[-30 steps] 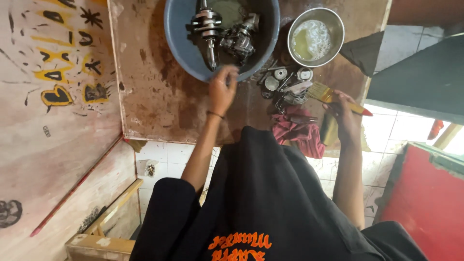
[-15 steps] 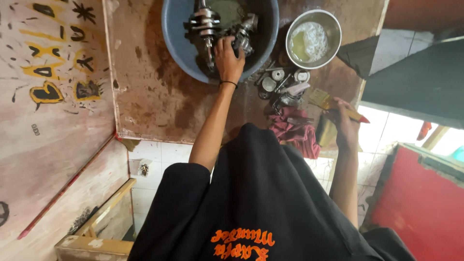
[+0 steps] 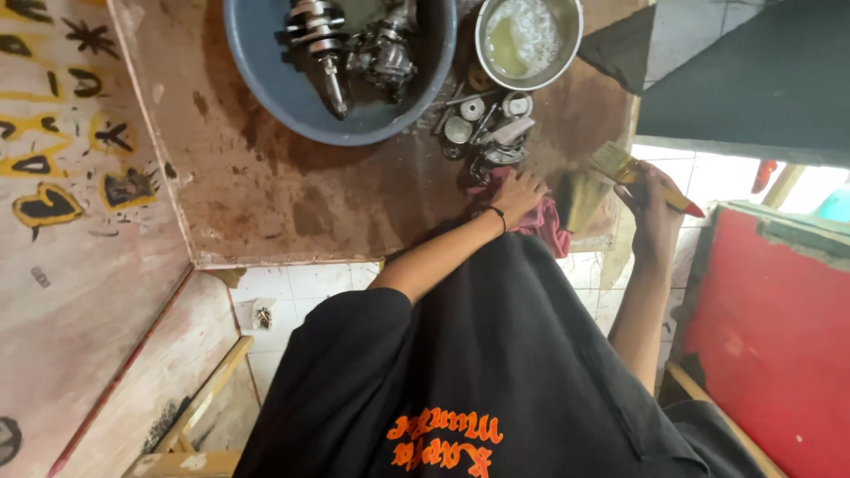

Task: The person scrubs various mechanical parts, including a crankshaft and smaller components, using a brush and a liquid solution in a metal bowl. They repeatedly dip the brush into the solution and scrub the parts, occasionally placing them into a larger blue basin.

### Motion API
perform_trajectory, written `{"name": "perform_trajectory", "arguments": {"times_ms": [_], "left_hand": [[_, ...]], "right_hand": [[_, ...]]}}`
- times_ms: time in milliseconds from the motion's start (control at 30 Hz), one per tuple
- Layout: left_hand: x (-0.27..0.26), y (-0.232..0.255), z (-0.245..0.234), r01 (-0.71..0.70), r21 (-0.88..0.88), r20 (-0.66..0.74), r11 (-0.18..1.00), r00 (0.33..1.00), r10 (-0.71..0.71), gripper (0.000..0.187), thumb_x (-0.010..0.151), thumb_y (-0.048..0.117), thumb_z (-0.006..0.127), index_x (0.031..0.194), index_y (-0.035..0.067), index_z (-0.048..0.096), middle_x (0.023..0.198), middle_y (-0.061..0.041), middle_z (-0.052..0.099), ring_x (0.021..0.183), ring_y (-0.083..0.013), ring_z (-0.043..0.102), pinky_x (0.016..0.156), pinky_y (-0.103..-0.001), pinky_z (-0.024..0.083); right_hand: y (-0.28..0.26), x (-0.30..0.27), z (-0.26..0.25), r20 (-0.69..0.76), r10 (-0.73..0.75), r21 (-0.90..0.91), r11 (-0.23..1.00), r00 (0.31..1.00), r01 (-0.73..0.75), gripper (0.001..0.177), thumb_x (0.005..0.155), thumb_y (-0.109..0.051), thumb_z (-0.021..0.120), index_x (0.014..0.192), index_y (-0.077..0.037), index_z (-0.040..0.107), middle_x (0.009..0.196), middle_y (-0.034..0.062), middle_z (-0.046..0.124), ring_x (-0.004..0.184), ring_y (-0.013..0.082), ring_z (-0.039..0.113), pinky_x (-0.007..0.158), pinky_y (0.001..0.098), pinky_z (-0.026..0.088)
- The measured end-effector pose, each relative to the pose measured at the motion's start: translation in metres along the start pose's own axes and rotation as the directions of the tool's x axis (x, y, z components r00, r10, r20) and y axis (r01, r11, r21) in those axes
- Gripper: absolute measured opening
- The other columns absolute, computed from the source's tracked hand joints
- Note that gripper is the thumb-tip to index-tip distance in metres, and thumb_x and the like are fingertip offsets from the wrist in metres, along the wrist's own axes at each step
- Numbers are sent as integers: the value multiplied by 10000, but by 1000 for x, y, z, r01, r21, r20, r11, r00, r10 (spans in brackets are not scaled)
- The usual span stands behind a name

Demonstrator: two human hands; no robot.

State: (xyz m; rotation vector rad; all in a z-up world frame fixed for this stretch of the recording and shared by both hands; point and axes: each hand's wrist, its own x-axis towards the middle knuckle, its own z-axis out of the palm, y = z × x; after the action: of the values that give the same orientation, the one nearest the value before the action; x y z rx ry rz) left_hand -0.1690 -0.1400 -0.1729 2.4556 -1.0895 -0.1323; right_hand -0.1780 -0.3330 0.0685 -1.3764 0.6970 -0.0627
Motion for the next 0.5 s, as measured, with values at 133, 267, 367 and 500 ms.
{"name": "perform_trajectory", "arguments": {"times_ms": [133,267,367,500], "left_hand": [[11,-1,2,7,161,95,987,995,-22,309,902,281,684,1181,148,698,1203,-87,681,1212,-301,597,1017,-552,415],[18,-4,12,6,69,345,998,938,-29,384,776,345,733,1135,208,718,1166,-48,716,1154,-265,644,1021,-570,421],[26,-13,20,78,-42,364,996,930,-57,245,837,304,734,1055,194,751,1096,-69,745,1101,-286,689,941,-518,499],[63,-11,-90,98,-278,229,956,973,-33,285,775,277,774,993,94,757,936,-151,730,926,-332,718,806,-446,559]], "right_hand": [[2,-13,-13,-68,18,38,999,998,-16,316,1081,-220,614,1273,30,636,1284,157,660,1168,245,689,977,403,645],[2,-21,-27,-110,43,44,998,993,-38,315,1065,-205,619,1275,29,641,1274,158,647,1148,256,689,971,405,648],[7,-20,-39,-148,42,70,997,988,-32,312,1056,-202,638,1270,24,650,1270,154,649,1154,247,687,959,398,653],[15,-18,-55,-218,52,119,992,975,-27,284,1061,-196,675,1241,25,672,1257,151,650,1137,247,685,939,380,664]]}}
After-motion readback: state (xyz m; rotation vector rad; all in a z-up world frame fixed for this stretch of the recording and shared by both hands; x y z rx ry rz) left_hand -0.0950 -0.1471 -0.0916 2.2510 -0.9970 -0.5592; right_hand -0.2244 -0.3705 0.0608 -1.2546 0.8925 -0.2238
